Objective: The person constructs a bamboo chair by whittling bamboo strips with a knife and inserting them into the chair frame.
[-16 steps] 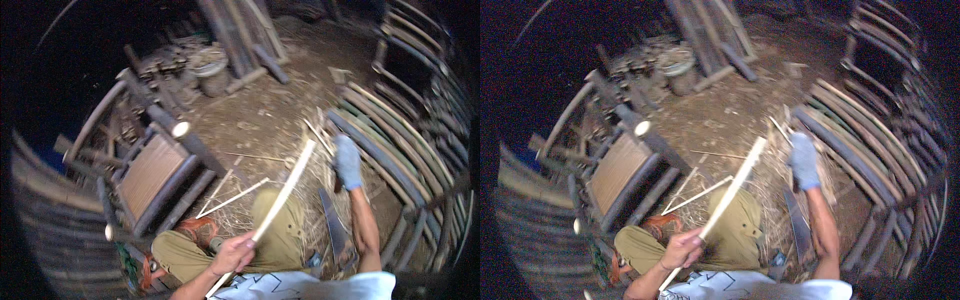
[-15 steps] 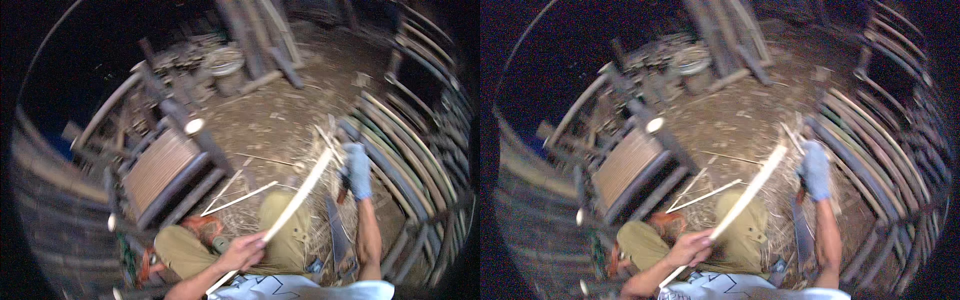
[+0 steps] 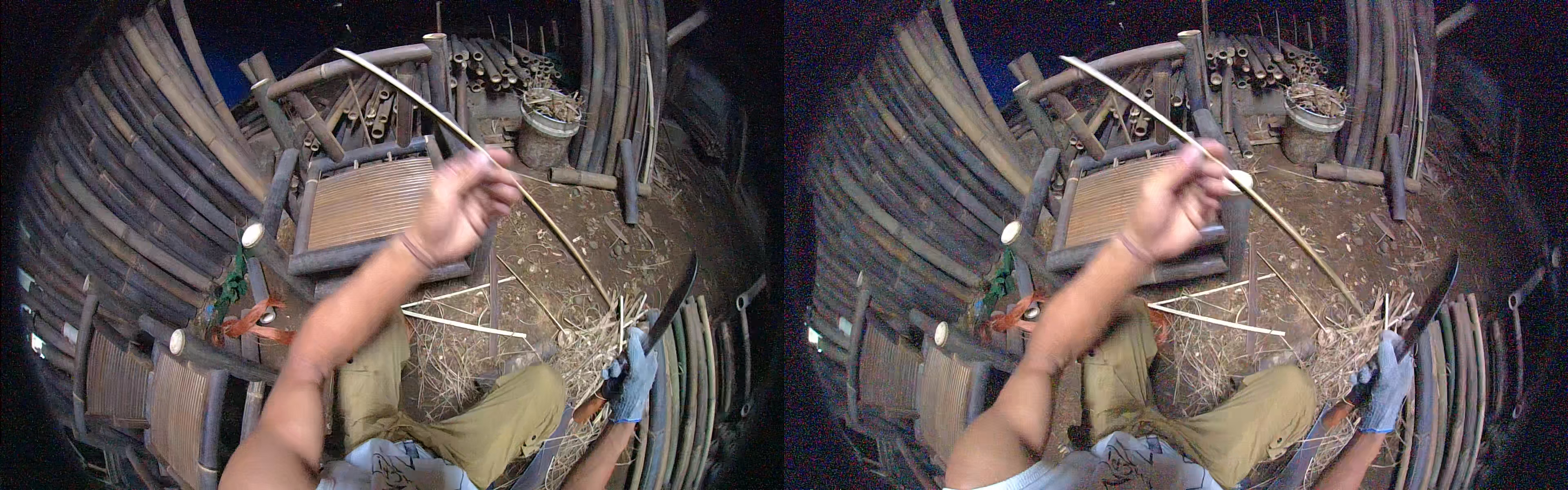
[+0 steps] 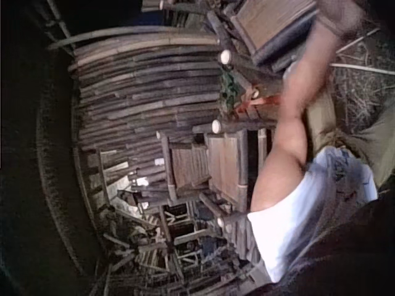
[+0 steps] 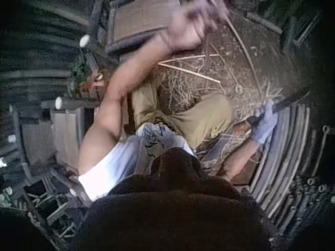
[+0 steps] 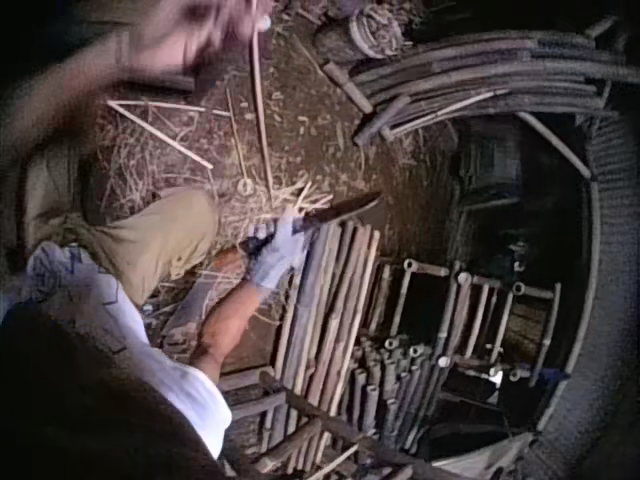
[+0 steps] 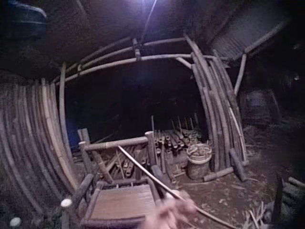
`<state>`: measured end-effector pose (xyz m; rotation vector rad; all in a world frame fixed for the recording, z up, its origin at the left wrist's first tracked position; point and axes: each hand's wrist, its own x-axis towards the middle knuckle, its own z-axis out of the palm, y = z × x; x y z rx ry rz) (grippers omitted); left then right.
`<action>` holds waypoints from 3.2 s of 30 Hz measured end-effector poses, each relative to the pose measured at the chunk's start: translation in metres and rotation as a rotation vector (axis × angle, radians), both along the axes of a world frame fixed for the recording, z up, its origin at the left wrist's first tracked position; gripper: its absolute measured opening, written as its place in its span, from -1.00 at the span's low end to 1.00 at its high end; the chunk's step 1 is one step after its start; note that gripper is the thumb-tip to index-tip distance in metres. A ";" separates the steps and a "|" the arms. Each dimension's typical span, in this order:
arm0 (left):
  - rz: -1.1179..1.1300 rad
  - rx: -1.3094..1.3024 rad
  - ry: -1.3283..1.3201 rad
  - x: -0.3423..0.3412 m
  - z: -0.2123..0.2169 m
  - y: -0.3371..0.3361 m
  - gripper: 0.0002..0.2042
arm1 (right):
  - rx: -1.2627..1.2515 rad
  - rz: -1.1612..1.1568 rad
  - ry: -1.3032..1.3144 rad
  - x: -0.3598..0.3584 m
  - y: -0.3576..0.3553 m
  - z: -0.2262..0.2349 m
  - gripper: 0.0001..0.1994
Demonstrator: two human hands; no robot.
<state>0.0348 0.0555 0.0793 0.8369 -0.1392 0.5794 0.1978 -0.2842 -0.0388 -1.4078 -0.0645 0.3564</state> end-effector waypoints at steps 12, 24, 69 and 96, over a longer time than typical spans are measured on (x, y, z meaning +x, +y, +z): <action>1.212 1.559 1.242 -0.101 -0.042 0.398 -0.70 | -0.643 0.127 -1.293 0.069 0.308 0.027 -0.76; 0.650 1.733 1.512 0.004 -0.137 0.451 -0.73 | -1.242 0.040 -1.098 0.031 0.469 0.041 -0.82; 0.934 0.854 1.099 -0.099 -0.240 0.568 -0.62 | -1.334 0.037 -1.212 0.040 0.468 0.016 -0.70; 0.753 1.466 1.265 0.004 -0.251 0.536 -0.69 | -1.293 0.031 -1.124 0.037 0.467 0.019 -0.64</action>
